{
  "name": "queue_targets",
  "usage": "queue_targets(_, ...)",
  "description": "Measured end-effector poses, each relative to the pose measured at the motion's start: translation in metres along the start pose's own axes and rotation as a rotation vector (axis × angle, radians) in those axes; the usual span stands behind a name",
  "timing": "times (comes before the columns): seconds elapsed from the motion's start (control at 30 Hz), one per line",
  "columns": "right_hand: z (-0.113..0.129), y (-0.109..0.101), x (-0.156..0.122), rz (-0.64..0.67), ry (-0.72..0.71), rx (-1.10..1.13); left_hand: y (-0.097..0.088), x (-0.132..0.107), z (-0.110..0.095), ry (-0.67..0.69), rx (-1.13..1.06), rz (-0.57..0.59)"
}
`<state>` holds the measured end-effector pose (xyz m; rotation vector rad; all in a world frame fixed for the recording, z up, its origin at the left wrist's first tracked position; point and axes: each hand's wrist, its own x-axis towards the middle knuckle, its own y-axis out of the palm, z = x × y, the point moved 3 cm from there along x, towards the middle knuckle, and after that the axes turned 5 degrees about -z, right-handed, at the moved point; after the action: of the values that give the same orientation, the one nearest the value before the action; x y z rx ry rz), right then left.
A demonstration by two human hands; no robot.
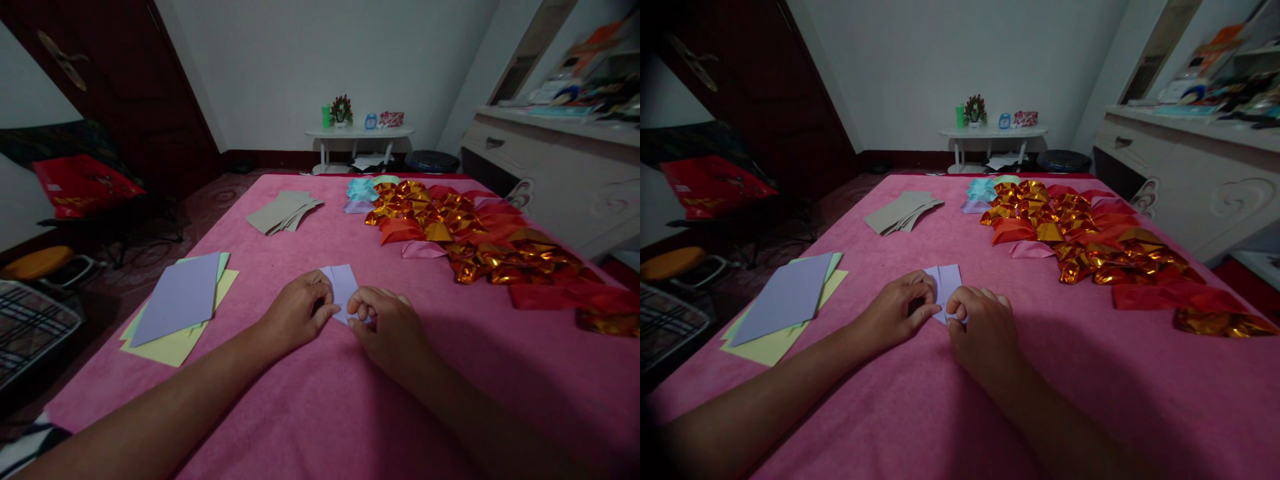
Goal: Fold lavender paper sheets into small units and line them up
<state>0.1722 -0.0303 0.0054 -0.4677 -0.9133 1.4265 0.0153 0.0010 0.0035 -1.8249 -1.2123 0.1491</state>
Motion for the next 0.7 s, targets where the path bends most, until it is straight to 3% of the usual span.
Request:
queue_targets(0.37,0.003,-0.001,-0.002,0.013,-0.026,-0.011,0.0,-0.002,0.003,-0.044,0.024,-0.066)
queue_targets(0.7,-0.001,0.001,-0.001,0.015,-0.063,0.007,0.003,-0.013,-0.016,0.167,0.292,0.022)
